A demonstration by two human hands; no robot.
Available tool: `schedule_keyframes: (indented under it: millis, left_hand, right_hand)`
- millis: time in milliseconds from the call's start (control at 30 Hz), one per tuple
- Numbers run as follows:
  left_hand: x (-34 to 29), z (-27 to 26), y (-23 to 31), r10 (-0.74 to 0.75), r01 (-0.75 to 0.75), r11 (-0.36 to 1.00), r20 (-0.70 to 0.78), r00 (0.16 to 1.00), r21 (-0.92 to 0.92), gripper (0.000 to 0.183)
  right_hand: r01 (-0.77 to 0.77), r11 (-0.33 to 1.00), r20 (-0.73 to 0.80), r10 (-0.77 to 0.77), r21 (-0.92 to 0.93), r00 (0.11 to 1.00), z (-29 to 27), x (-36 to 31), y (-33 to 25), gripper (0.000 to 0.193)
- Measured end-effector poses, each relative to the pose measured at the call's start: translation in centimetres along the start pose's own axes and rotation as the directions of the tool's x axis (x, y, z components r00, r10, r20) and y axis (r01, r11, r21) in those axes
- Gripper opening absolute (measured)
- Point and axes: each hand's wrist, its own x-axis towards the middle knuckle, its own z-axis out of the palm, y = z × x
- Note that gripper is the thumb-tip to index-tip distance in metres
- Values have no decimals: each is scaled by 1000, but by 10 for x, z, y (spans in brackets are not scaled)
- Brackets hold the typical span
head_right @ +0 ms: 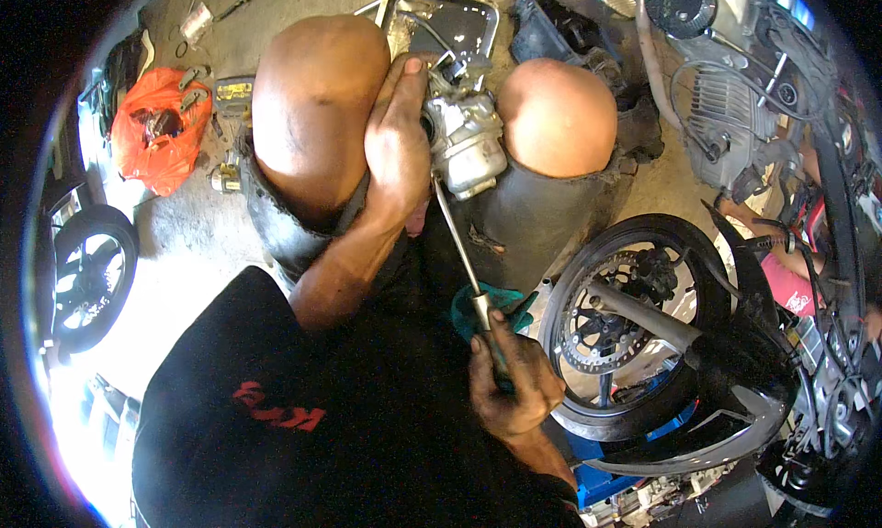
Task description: The person uses a screwdriver to tighten screws on a carburetor assembly while holding it by hand and wiping parts with a cloth.
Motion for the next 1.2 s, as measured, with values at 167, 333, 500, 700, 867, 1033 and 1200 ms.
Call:
schedule_keyframes:
  millis: [167, 333, 500, 700, 867, 1033, 1200]
  left_hand:
    - [-4, 3, -8, -105, 114, 983, 71, 992, -141, 27]
    - [-4, -4, -3, -257, 294, 907, 156, 954, -303, 25]
    - [2, -9, 2, -305, 383, 837, 248, 919, -391, 20]
    - [-2, -1, -10, -340, 356, 916, 113, 934, -183, 25]
    - [-9, 0, -7, -207, 215, 971, 86, 975, -101, 25]
    - [-9, -4, -14, -393, 424, 891, 196, 899, -159, 32]
    - [-11, -1, -11, -428, 464, 864, 201, 881, -195, 34]
  right_hand:
    - [-406, 851, 225, 346, 333, 911, -12, -29, 12, 55]
    - [-608, 315, 321, 627, 729, 710, -8, -42, 4, 73]
    - [-640, 171, 351, 716, 749, 603, -15, -36, -1, 67]
    - [-753, 262, 473, 642, 604, 603, -18, -34, 0, 57]
    - [-788, 317, 487, 647, 528, 587, -18, -42, 3, 52]
    - [-760, 228, 489, 646, 609, 586, -23, -39, 10, 63]
    - [-665, 271, 400, 622, 696, 673, -20, -51, 14, 67]
